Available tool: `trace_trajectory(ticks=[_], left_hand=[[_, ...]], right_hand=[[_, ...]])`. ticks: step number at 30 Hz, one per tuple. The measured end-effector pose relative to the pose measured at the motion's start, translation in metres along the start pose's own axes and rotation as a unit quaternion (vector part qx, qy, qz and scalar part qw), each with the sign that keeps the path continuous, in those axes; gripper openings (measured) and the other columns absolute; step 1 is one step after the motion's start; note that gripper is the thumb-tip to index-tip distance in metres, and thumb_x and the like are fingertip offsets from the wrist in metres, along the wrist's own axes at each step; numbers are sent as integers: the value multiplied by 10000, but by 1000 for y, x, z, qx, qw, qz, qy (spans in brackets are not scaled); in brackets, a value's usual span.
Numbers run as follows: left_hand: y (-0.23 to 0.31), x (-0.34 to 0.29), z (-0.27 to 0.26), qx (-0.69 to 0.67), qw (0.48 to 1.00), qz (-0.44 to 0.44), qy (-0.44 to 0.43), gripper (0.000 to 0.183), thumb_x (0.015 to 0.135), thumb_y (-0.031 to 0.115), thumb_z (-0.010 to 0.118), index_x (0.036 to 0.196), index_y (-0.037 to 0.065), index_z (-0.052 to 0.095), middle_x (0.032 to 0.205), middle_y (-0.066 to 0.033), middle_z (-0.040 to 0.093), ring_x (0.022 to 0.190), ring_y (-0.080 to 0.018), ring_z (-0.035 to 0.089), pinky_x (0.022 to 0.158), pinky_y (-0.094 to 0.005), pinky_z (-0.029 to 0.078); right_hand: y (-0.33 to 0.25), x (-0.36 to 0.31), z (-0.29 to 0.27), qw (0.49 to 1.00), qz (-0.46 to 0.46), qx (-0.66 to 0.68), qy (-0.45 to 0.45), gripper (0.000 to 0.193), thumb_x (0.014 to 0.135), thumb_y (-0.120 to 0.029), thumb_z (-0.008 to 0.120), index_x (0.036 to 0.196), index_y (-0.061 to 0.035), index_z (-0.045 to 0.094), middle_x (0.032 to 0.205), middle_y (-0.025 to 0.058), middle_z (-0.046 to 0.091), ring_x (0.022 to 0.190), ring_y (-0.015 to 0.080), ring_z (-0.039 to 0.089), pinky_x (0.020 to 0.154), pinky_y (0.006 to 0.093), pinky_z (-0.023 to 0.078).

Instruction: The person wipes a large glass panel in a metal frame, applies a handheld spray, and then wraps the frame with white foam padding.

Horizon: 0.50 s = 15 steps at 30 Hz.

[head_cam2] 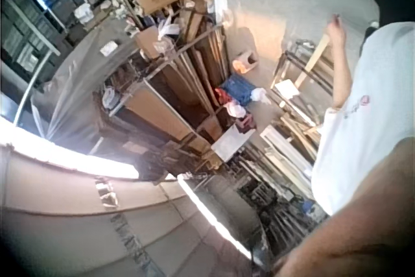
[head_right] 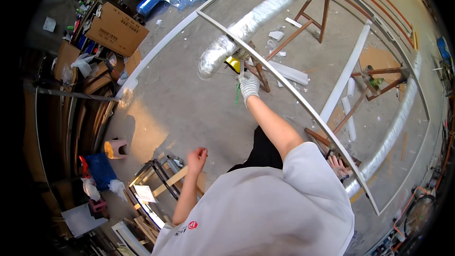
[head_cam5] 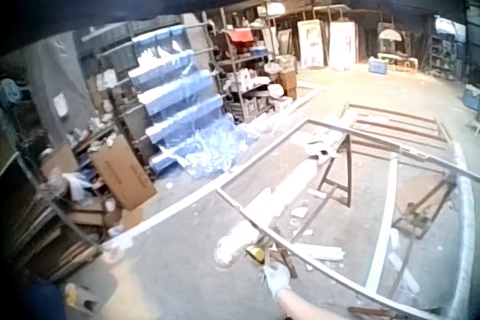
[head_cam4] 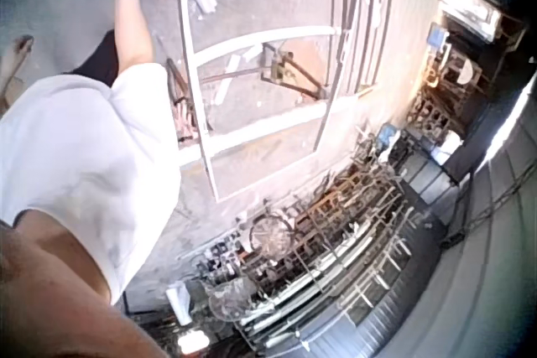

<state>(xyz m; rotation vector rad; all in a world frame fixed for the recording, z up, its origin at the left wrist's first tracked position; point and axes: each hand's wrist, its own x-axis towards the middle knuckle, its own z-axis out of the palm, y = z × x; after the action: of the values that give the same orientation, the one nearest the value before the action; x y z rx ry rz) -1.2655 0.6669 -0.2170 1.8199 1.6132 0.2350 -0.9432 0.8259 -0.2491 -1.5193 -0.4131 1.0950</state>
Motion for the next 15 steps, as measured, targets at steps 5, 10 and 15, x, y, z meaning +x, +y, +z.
trace_trajectory(ticks=[5, 10, 15], left_hand=[[-25, -38, -5, -53, 988, -143, -1, 216, 828, 227, 583, 864, 23, 645, 681, -106, 645, 628, -205, 635, 604, -308, 486], [-16, 7, -27, -97, 977, -188, -5, 209, 839, 206, 582, 852, 8, 646, 688, -95, 659, 633, -162, 645, 638, -291, 499], [31, 133, -62, -25, 998, -49, -16, 201, 842, 180, 580, 902, -3, 638, 735, -127, 653, 690, -209, 645, 665, -305, 491]], right_hand=[[-62, 35, 52, 984, 12, -172, 45, 361, 744, -161, 646, 1046, 29, 598, 957, 163, 650, 883, 264, 614, 790, 331, 465], [-7, 107, 50, 954, -44, -297, -16, 497, 708, -215, 649, 1146, -24, 512, 1067, 200, 589, 999, 338, 558, 875, 368, 444], [-32, 66, 29, 920, 8, -388, -49, 598, 762, -296, 596, 1275, -53, 409, 1158, 221, 539, 1054, 376, 519, 913, 406, 427]])
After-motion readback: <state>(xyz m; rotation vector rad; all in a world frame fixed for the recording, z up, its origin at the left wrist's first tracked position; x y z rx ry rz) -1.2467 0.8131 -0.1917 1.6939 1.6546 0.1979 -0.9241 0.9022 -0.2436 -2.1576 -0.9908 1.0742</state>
